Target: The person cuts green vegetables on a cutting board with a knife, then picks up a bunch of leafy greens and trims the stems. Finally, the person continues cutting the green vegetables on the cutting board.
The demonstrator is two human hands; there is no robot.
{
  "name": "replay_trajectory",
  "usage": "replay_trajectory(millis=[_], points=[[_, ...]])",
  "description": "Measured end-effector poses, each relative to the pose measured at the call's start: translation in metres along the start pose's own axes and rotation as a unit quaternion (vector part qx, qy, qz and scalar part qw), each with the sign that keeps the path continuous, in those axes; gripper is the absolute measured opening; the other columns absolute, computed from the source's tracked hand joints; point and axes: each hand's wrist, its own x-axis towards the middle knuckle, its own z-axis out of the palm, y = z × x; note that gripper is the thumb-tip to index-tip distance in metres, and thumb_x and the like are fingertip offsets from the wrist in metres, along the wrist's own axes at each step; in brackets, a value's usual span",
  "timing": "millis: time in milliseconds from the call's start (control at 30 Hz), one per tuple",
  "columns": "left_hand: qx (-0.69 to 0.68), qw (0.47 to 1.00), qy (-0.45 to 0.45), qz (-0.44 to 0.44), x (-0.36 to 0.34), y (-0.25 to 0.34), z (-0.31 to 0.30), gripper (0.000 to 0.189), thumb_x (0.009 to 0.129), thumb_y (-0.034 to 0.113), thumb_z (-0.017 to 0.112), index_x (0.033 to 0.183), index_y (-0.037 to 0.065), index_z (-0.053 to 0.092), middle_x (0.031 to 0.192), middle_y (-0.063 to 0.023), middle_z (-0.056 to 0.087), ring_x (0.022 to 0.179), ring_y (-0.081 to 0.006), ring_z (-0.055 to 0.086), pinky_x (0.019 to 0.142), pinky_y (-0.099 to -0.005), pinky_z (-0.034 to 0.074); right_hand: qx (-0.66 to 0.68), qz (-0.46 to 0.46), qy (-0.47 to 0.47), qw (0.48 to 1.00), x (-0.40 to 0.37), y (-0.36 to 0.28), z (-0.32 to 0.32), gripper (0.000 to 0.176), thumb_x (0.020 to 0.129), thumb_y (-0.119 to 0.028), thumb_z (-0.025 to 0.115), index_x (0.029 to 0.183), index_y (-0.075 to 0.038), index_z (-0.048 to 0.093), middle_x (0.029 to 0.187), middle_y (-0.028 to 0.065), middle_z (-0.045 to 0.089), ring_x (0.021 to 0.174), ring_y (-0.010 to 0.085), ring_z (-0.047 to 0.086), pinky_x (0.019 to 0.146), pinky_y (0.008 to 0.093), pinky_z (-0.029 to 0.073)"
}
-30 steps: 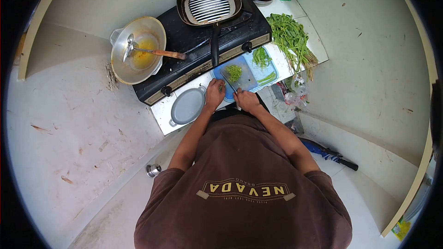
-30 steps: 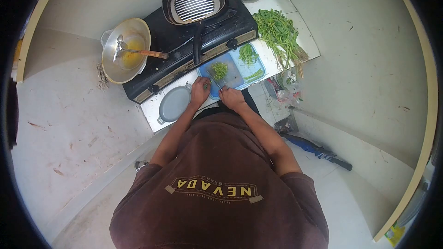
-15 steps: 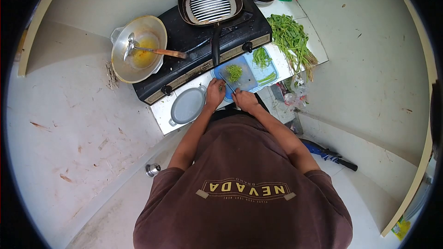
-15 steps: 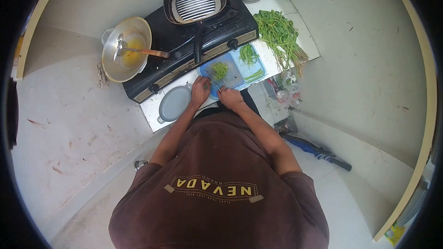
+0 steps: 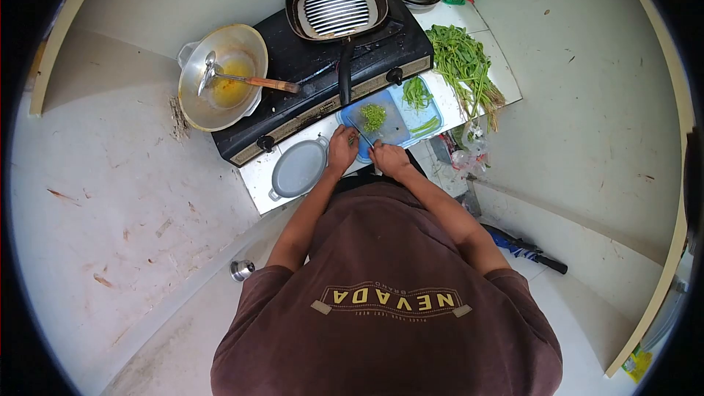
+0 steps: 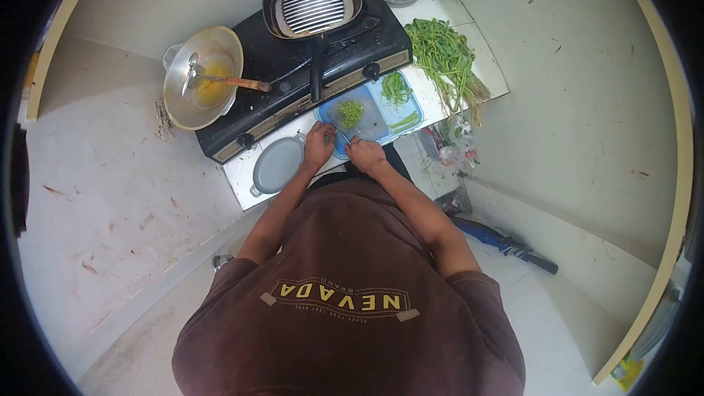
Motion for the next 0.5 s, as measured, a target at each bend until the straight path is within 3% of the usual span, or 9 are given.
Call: replay_trajectory(millis=[500], points=[[-0.023, 1.000, 0.000, -0.020, 0.001, 0.001, 0.000, 0.011, 0.082, -0.001, 0.066, 0.092, 0.000, 0.069, 0.089, -0.0175, 0.063, 0.086, -0.0373, 0.066, 0.079, -0.0449, 0.052, -0.005, 0.005, 0.008, 1.000, 0.003, 0.000, 0.002, 0.043, 0.104, -0.037, 0.046, 0.097, 0.002, 0.059, 0.074, 0.0230, 0.071, 0.071, 0.0396, 0.072, 0.066, 0.0489, 0.059]])
